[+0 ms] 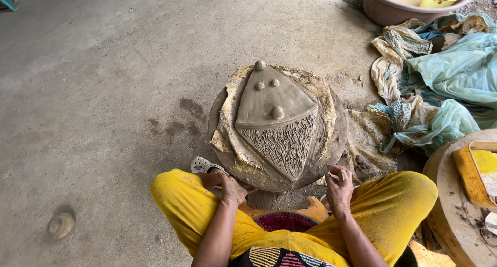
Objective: The person shapes a clay mask by hand, smoothing the edges and pressing clay decorative elements onto the surface.
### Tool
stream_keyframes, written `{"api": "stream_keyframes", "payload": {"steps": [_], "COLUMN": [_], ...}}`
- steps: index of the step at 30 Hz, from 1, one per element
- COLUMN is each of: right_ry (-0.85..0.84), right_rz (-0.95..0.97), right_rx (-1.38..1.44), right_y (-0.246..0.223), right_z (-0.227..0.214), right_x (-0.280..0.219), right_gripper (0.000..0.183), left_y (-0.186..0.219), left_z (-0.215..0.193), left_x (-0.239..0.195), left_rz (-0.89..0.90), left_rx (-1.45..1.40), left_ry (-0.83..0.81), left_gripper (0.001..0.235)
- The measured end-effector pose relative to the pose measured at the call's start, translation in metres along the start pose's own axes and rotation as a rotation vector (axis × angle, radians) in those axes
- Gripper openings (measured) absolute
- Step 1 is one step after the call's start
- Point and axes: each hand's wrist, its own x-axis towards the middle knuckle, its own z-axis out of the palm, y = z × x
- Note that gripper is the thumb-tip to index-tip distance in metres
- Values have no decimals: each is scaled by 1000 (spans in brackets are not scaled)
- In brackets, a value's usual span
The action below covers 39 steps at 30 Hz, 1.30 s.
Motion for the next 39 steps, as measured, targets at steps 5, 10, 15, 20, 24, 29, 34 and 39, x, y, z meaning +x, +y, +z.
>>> {"api": "stream_keyframes", "payload": {"steps": [5,10,15,20,24,29,34,39], "right_ry": [-32,-31,-31,-42,-52,-44,-44,-19], "right_rz": [41,43,56,45,78,52,106,131], "right_rx": [8,-14,-17,-14,-49,-28,-86,-211], "right_y": [-5,-6,-4,-3,-1,0,-2,3], "right_z": [3,2,2,3,3,3,3,3], "right_x": [-3,-4,-3,-4,-3,-3,-3,1], "right_gripper": [24,23,22,23,23,24,25,30], "left_y": [-2,-3,0,3,3,2,2,1], "left_z": [14,32,33,20,14,12,17,18], "left_x": [-10,-15,-10,-1,7,10,9,14], "left_rz": [21,41,108,147,146,172,275,570], "left_rx": [167,153,201,235,243,285,437,809], "left_ry": [148,307,454,532,527,495,585,662], "left_gripper": [136,126,116,106,104,104,101,97]}}
